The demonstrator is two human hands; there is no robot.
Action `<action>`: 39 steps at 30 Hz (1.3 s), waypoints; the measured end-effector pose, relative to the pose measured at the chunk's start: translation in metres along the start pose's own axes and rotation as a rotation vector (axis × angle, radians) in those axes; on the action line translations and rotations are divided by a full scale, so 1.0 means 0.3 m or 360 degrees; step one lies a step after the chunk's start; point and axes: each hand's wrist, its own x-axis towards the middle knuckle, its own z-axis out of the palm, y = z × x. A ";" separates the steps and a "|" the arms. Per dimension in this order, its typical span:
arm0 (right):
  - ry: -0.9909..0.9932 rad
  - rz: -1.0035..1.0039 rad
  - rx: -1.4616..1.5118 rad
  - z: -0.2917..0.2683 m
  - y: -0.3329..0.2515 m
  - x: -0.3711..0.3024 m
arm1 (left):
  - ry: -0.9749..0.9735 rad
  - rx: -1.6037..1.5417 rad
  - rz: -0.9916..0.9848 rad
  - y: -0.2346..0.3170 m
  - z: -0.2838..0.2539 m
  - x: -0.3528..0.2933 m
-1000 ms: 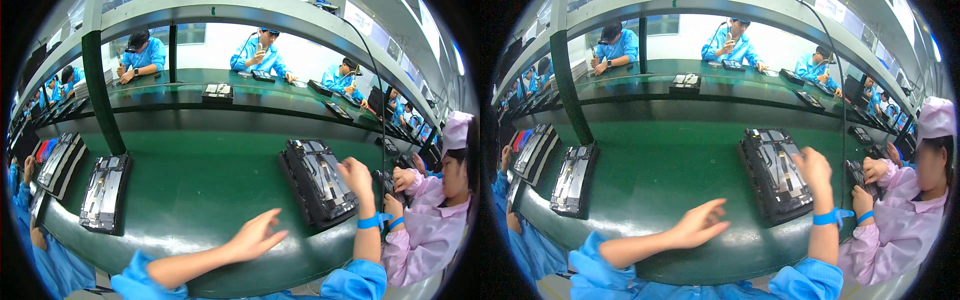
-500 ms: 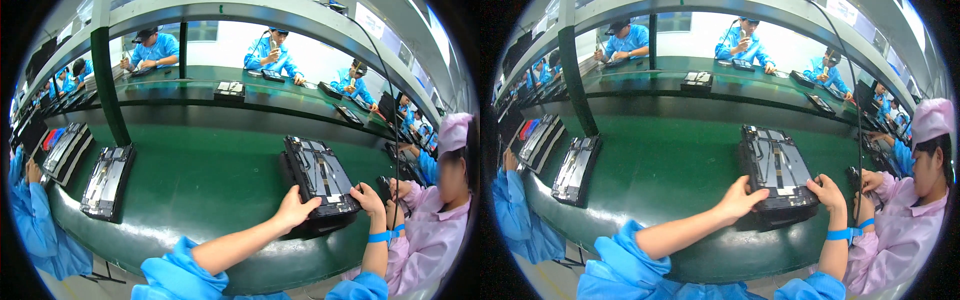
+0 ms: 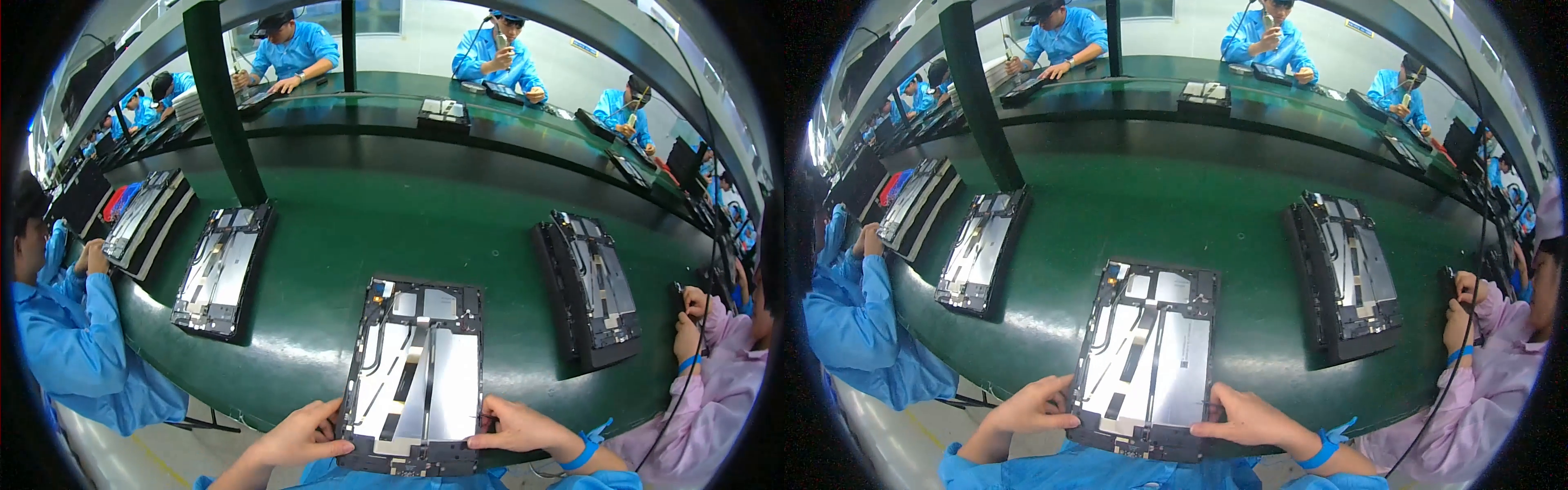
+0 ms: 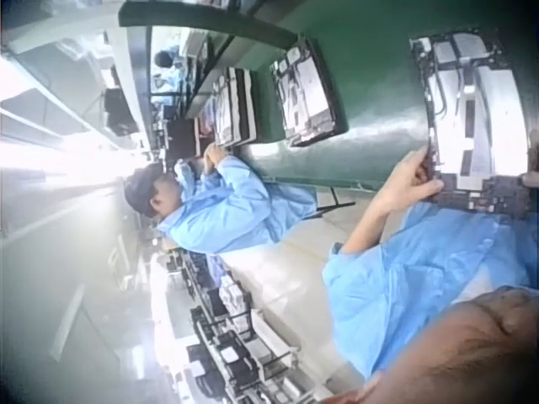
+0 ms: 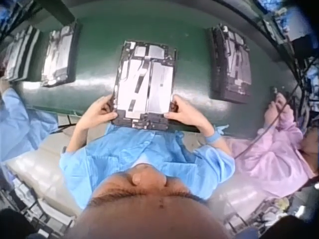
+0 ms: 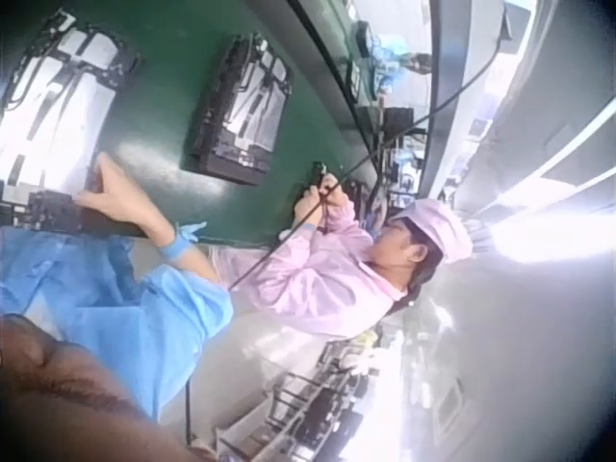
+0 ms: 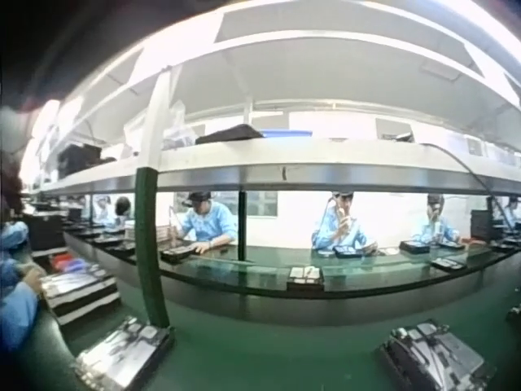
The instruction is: The person assembles internal components of a tablet by placing a flex cable and adhesive tape into a tablet chassis, using tweezers to position the small parts.
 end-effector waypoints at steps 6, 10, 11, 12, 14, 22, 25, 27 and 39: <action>0.0793 -0.0075 -0.0607 -0.141 -0.135 0.153 | 0.0435 0.1424 0.0637 -0.043 0.039 -0.130; 0.0771 0.0125 -0.1028 -0.221 -0.157 0.327 | 0.0700 0.1211 0.0728 -0.129 0.087 -0.081; 0.0633 0.0139 -0.1073 -0.217 -0.164 0.355 | 0.0717 0.1201 0.0713 -0.130 0.087 -0.084; 0.0615 0.0127 -0.1080 -0.219 -0.171 0.363 | 0.0687 0.1114 0.0725 -0.121 0.082 -0.085; 0.0542 0.0135 -0.0970 -0.228 -0.174 0.362 | 0.0677 0.1020 0.0719 -0.115 0.074 -0.088; 0.0481 0.0013 -0.0922 -0.246 -0.148 0.343 | 0.0659 0.0973 0.0840 -0.120 0.092 -0.071; 0.0463 0.0023 -0.0916 -0.242 -0.138 0.322 | 0.0610 0.1072 0.0813 -0.112 0.104 -0.088; 0.0454 0.0004 -0.0919 -0.214 -0.128 0.298 | 0.0585 0.1102 0.0737 -0.106 0.117 -0.124; 0.0296 -0.1052 -0.1613 -0.020 -0.366 0.303 | 0.0575 0.1539 0.0904 0.003 0.093 -0.114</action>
